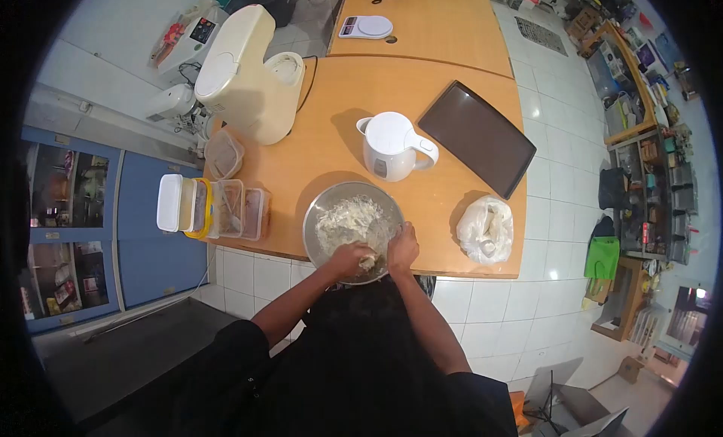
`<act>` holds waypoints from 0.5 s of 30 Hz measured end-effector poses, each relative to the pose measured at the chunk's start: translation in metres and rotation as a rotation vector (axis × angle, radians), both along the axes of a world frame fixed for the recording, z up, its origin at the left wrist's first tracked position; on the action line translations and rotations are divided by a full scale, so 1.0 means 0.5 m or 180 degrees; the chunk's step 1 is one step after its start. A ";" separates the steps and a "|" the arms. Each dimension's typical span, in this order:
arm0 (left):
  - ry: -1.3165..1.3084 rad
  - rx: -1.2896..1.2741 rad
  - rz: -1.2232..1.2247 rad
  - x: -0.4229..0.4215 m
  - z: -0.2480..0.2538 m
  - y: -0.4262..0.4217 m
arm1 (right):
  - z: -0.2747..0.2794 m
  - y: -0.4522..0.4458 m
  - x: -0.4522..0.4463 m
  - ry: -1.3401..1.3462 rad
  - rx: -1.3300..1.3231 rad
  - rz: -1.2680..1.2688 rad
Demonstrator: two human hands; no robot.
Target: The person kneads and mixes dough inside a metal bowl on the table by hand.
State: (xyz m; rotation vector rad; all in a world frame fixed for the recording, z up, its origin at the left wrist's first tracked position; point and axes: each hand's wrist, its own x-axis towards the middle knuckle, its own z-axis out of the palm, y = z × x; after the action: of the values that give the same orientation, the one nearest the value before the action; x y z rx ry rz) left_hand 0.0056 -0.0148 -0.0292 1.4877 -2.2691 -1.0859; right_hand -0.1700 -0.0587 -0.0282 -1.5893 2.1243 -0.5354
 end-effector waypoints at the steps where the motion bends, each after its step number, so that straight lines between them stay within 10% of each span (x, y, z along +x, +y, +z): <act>1: 0.0087 -0.0010 0.0075 0.006 0.004 0.002 | 0.004 -0.002 -0.002 -0.0002 -0.0018 0.0031; 4: -0.0973 0.0231 0.0679 0.012 0.067 0.008 | 0.003 -0.005 -0.006 -0.0020 -0.0060 0.0002; 15: -0.0564 0.0721 0.2013 -0.132 0.002 0.029 | 0.007 0.005 0.002 -0.0274 -0.0297 -0.0217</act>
State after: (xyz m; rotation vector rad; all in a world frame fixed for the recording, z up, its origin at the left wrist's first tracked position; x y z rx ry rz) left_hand -0.0606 -0.0005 -0.0283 2.2519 -1.5941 -1.0536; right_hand -0.1689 -0.0563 -0.0245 -1.5184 2.1234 -0.7220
